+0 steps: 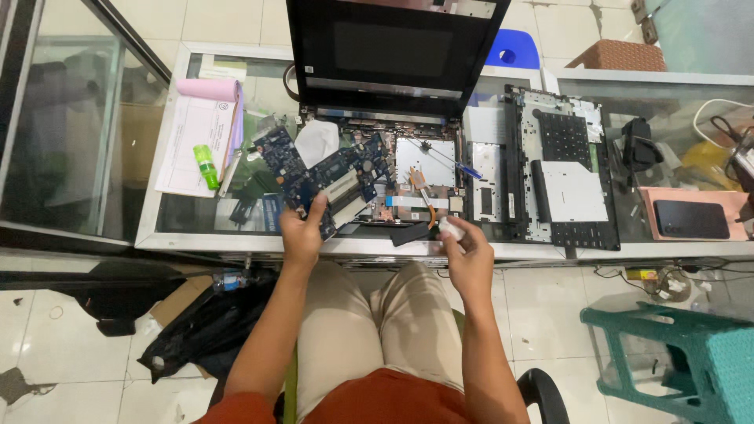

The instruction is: The person removes a motherboard from a disassembled laptop and cleans it using a tissue. They also clean a copper heat pipe and other internal components before placing the motherboard back into the laptop chassis.

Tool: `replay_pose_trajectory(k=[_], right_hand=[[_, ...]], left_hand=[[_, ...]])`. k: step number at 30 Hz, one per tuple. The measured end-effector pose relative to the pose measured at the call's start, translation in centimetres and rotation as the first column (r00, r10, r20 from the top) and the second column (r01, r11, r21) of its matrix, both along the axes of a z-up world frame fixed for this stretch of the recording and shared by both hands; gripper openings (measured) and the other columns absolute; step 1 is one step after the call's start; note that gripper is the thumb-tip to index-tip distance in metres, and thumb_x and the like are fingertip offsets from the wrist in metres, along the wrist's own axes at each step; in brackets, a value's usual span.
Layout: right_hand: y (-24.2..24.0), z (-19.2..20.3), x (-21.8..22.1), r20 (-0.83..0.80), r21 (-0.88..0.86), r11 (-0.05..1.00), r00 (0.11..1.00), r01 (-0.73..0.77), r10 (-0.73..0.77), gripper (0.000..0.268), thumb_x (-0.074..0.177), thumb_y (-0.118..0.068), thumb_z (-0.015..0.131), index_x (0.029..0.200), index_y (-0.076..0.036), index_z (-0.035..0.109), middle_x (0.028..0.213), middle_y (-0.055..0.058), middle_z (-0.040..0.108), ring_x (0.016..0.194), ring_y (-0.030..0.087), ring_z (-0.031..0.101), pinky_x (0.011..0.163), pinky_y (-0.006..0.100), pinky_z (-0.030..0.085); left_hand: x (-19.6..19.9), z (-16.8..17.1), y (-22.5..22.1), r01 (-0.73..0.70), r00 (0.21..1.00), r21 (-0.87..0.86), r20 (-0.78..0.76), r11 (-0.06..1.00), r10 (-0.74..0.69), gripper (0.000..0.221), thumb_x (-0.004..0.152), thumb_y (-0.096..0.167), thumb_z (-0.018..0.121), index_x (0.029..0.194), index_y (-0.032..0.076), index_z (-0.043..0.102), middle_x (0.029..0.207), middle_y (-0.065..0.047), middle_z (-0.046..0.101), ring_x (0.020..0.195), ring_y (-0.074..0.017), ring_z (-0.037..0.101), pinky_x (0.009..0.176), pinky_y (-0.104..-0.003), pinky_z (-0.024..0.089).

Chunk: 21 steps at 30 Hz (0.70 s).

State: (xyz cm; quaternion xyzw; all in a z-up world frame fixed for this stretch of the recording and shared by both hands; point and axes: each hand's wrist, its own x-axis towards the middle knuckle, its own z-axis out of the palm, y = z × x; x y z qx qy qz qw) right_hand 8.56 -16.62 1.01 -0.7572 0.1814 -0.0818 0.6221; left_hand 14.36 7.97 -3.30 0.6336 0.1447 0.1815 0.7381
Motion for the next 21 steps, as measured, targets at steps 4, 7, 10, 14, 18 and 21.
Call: replay_pose_trajectory(k=[4, 7, 10, 14, 18, 21], right_hand=[[0.6, 0.5, 1.6, 0.048, 0.163, 0.986, 0.998, -0.037, 0.03, 0.033, 0.09, -0.004, 0.064, 0.12, 0.009, 0.058, 0.099, 0.028, 0.063, 0.069, 0.036, 0.071, 0.045, 0.035, 0.061], [1.5, -1.1, 2.6, 0.077, 0.38, 0.917, 0.992, -0.124, 0.102, 0.034, 0.096, -0.012, 0.058, 0.121, 0.01, 0.057, 0.098, 0.027, 0.06, 0.065, 0.035, 0.071, 0.041, 0.031, 0.059], [2.4, 0.1, 2.4, 0.096, 0.528, 0.834, 0.987, -0.162, 0.131, 0.042, 0.096, -0.008, 0.054, 0.134, 0.009, 0.046, 0.098, 0.023, 0.056, 0.069, 0.033, 0.07, 0.044, 0.026, 0.06], [1.6, -1.0, 2.1, 0.074, 0.543, 0.826, 0.988, -0.153, 0.134, 0.042, 0.097, -0.004, 0.051, 0.137, 0.007, 0.045, 0.107, 0.021, 0.057, 0.081, 0.027, 0.069, 0.053, 0.025, 0.063], [0.8, -1.0, 1.2, -0.052, 0.436, 0.899, 0.995, -0.05, 0.08, 0.04, 0.091, 0.002, 0.052, 0.131, 0.008, 0.052, 0.097, 0.019, 0.054, 0.07, 0.024, 0.062, 0.046, 0.029, 0.054], [0.0, -2.3, 0.2, -0.19, 0.255, 0.967, 0.98, -0.008, 0.058, 0.043, 0.087, 0.002, 0.052, 0.13, 0.008, 0.053, 0.079, 0.018, 0.056, 0.052, 0.021, 0.055, 0.036, 0.03, 0.044]], left_hand=[[0.3, -7.6, 2.1, -0.051, 0.981, 0.096, -0.181, 0.994, 0.068, 0.053, 0.09, 0.035, 0.077, 0.062, 0.005, 0.044, 0.052, -0.004, 0.04, 0.05, -0.0099, 0.038, 0.048, -0.031, 0.031], [0.3, -6.3, 3.1, 0.006, 0.999, 0.302, 0.04, 0.953, -0.019, 0.031, 0.106, 0.026, 0.051, 0.093, 0.0, 0.059, 0.084, -0.017, 0.052, 0.089, -0.0314, 0.058, 0.086, -0.04, 0.041], [-0.6, -0.8, 2.8, -0.039, 0.996, 0.5, 0.086, 0.865, -0.005, 0.04, 0.109, 0.026, 0.035, 0.102, -0.004, 0.061, 0.095, -0.022, 0.055, 0.097, -0.0429, 0.055, 0.091, -0.045, 0.042], [-0.3, -1.0, 3.6, -0.129, 0.99, 0.66, 0.122, 0.74, 0.065, 0.04, 0.11, 0.022, 0.041, 0.081, -0.001, 0.057, 0.08, -0.015, 0.05, 0.079, -0.0389, 0.056, 0.077, -0.041, 0.043], [-0.3, -0.7, 3.7, -0.147, 0.98, 0.769, 0.029, 0.622, 0.196, 0.048, 0.109, 0.032, 0.045, 0.075, 0.002, 0.061, 0.084, -0.011, 0.055, 0.077, -0.0376, 0.059, 0.073, -0.043, 0.046], [-0.5, -1.4, 4.1, -0.124, 0.964, 0.828, -0.03, 0.547, 0.264, 0.048, 0.107, 0.037, 0.05, 0.076, 0.005, 0.067, 0.088, -0.01, 0.061, 0.084, -0.0352, 0.063, 0.076, -0.042, 0.048]])
